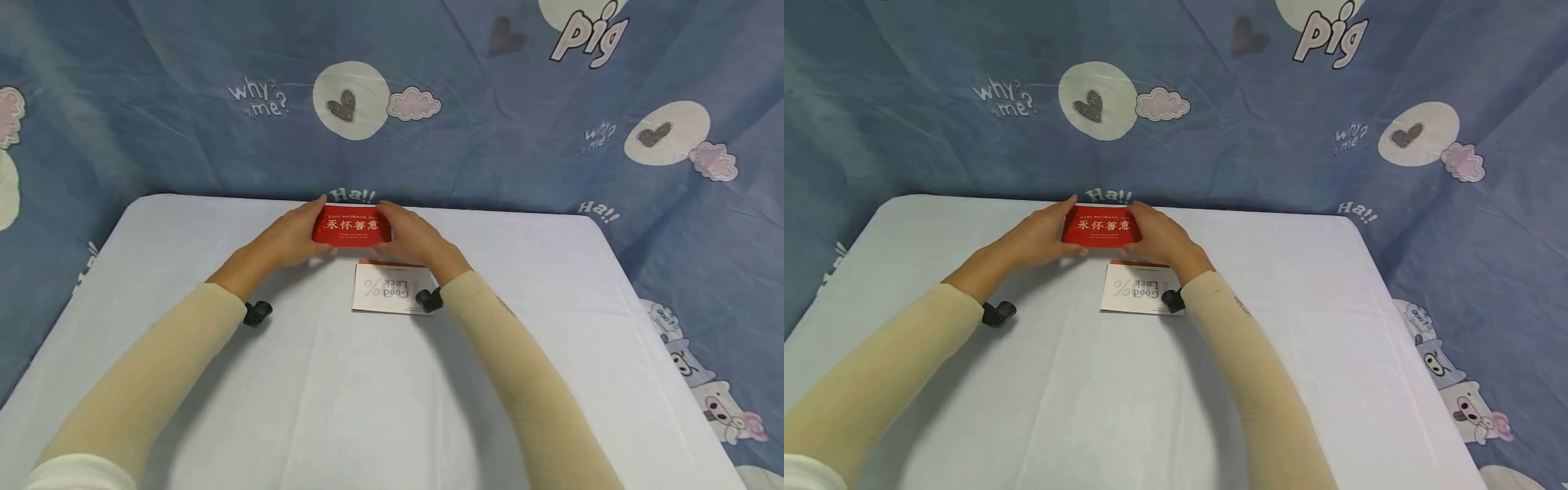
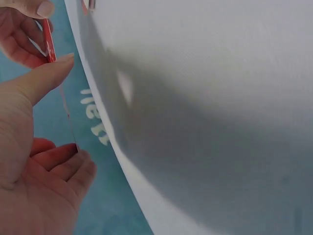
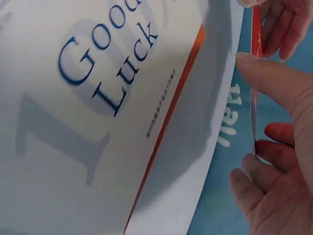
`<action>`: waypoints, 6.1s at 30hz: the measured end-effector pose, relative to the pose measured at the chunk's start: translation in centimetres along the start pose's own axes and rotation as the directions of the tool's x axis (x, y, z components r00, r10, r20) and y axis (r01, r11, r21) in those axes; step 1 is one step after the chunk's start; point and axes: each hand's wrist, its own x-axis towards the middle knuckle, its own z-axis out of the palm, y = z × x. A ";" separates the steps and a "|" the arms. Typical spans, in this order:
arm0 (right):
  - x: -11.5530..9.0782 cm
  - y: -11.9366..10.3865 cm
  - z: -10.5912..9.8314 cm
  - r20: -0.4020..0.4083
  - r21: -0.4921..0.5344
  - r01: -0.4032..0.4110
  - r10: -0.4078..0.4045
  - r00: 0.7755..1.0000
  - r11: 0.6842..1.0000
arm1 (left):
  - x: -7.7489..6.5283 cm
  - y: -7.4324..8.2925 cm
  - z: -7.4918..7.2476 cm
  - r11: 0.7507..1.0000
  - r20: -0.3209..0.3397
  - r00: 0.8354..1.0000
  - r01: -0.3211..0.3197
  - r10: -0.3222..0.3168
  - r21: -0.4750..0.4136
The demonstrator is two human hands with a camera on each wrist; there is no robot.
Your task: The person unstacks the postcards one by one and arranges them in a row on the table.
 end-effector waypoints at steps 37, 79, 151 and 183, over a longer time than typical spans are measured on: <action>3.1 -2.0 3.0 0.122 -0.020 -0.170 0.172 0.978 0.985 | 0.6 -3.3 -0.8 0.995 0.118 0.990 0.081 -0.073 -0.063; -6.8 1.8 -0.5 0.149 -0.106 0.034 -0.018 0.989 0.994 | -3.4 6.0 2.6 0.969 0.129 0.967 -0.232 0.220 0.087; -12.2 3.4 2.4 -0.018 -0.183 0.186 -0.192 0.981 0.965 | -5.5 7.4 6.5 0.930 0.013 0.939 -0.342 0.343 0.132; -11.4 4.8 -1.0 -0.077 -0.180 0.093 -0.109 0.991 0.979 | -1.8 8.9 5.7 0.915 -0.019 0.935 -0.343 0.354 0.215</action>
